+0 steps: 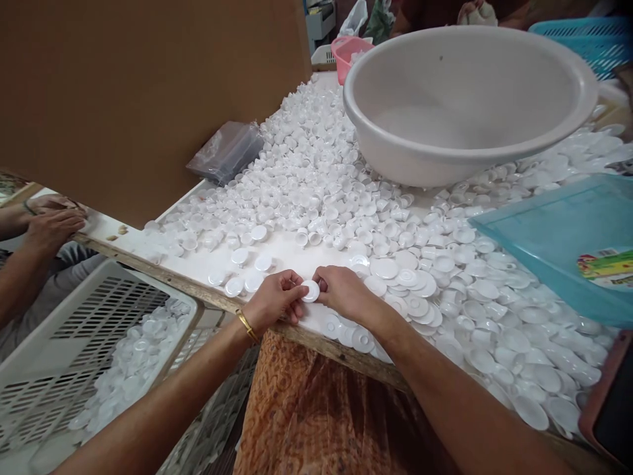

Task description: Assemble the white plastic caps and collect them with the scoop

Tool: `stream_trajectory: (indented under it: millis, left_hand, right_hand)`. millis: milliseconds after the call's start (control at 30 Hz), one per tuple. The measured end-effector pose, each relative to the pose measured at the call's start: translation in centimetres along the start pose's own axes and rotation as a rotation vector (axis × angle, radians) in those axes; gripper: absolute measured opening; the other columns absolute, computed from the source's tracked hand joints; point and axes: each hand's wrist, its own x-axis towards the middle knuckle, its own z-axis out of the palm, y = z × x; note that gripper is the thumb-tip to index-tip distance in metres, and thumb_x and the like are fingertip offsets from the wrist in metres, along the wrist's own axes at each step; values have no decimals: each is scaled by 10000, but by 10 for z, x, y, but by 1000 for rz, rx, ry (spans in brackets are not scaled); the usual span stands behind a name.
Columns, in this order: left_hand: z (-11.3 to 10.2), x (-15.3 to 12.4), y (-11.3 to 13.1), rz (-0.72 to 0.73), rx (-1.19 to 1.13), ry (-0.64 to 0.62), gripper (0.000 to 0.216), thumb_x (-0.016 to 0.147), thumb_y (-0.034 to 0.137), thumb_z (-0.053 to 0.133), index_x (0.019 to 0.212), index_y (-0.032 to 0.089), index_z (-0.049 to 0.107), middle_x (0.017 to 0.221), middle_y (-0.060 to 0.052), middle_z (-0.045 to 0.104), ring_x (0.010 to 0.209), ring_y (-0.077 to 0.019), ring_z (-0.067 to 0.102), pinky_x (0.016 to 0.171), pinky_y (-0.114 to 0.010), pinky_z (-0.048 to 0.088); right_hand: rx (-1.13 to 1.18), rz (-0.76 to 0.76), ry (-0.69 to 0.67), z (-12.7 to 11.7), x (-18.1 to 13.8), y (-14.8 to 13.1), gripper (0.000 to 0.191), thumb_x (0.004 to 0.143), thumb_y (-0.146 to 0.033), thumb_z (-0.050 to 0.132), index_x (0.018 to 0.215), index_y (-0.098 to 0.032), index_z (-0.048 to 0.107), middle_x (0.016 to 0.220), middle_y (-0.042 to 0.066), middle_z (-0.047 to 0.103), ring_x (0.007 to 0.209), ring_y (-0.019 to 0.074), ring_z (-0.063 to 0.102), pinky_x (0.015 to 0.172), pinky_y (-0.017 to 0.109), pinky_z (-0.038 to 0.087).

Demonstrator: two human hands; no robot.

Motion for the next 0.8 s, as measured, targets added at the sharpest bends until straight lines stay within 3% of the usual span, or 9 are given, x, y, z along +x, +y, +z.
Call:
stream_trajectory:
  millis: [200,300,400,567,800]
  left_hand:
    - [4,4,0,5,124,57,223,730,323,605,742,173,441,436,26,562,343,-118,514,361,-194,403]
    - [2,6,-2,20,186,43,229,723,328,609,744,181,435,442,33,557,359,-129,532,373,-211,426]
    - [0,7,-2,15,234,25,223,738,334,585,748,194,411,435,47,539,359,-140,537,353,-209,417]
    - [-2,8,1,-19,258,-45,275,749,402,576,799,202,394,438,45,536,378,-160,555,355,-224,436]
    - [-6,15,4,-58,321,-119,270,776,414,540,836,205,381,441,38,530,397,-171,569,360,-229,444]
  right_hand:
    - [-17,-9,-2,-4,-3,-2,95,729,-228,624,811,-190,594,746,15,591,659,124,513,543,226,295]
    - [52,-35,-24,-11,-9,-5,201,761,-164,555,959,-191,577,891,44,589,714,123,527,592,230,340]
    - [102,-67,-16,-10,-12,-8,260,818,-210,499,1077,-208,523,1007,60,556,734,119,530,641,252,369]
    - [-25,-19,68,6,-6,-8,156,844,-218,475,979,-218,553,937,47,555,823,160,521,663,270,346]
    - [-40,11,32,8,1,-6,72,841,-212,485,896,-229,529,891,27,502,734,129,488,576,239,293]
